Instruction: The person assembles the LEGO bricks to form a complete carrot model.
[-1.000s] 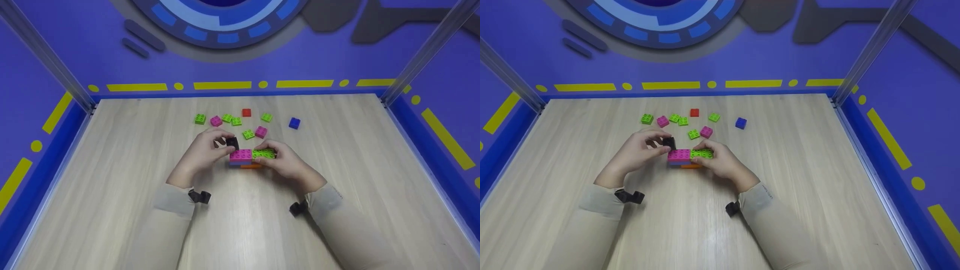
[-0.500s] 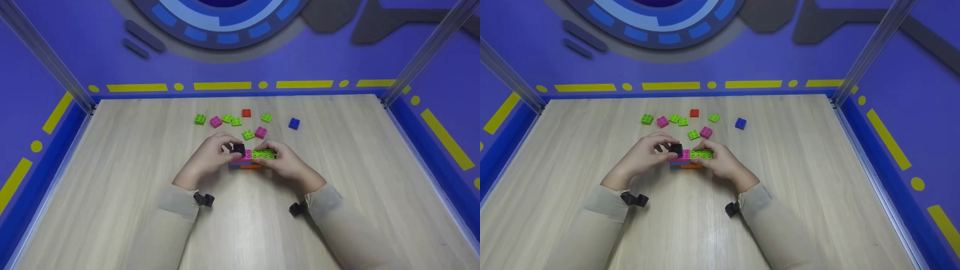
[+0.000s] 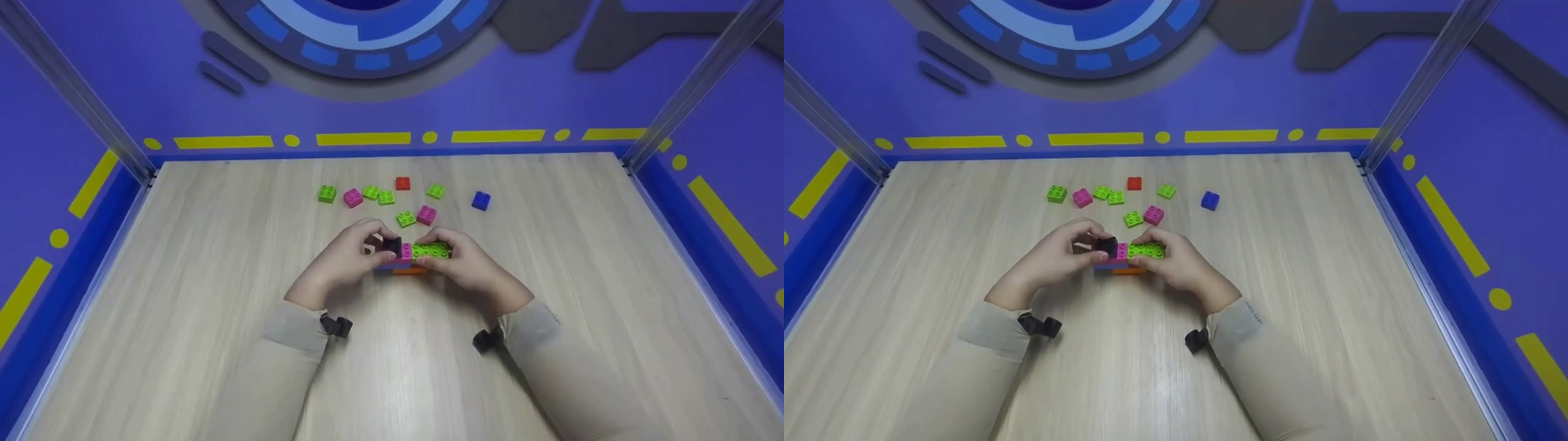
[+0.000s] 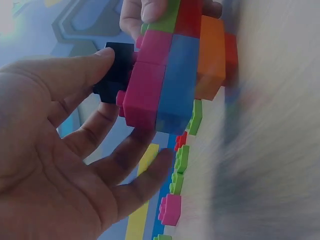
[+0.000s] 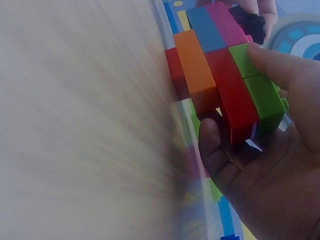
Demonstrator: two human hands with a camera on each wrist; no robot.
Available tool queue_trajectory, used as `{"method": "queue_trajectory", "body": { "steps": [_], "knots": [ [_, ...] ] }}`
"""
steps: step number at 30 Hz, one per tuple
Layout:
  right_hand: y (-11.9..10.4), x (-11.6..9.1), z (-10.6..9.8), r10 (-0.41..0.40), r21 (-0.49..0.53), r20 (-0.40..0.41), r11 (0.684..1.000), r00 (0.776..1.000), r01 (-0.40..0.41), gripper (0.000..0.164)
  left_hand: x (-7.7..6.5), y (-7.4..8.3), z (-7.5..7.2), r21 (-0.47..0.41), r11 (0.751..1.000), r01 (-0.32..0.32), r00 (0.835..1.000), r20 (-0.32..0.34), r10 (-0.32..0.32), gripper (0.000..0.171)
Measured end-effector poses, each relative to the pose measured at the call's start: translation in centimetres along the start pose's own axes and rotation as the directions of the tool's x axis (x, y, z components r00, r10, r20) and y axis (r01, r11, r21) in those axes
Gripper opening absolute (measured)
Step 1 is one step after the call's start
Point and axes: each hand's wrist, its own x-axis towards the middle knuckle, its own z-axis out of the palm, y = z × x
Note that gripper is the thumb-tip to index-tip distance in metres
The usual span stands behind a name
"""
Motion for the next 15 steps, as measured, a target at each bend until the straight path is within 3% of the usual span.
{"method": "queue_trajectory", "body": {
  "steps": [9,15],
  "knots": [
    [-0.2,-0.2,0.0,-0.022,-0.006,-0.004,1.0,1.0,0.022,0.032,0.2,-0.2,0.6,-0.021,0.999,0.036,0.999,-0.02,-0.036,0.019],
    [0.1,0.0,-0.1,-0.009,0.001,0.003,1.0,1.0,0.009,0.03,0.2,-1.0,0.9,-0.049,0.999,-0.01,1.0,-0.028,0.009,0.02]
  ]
}}
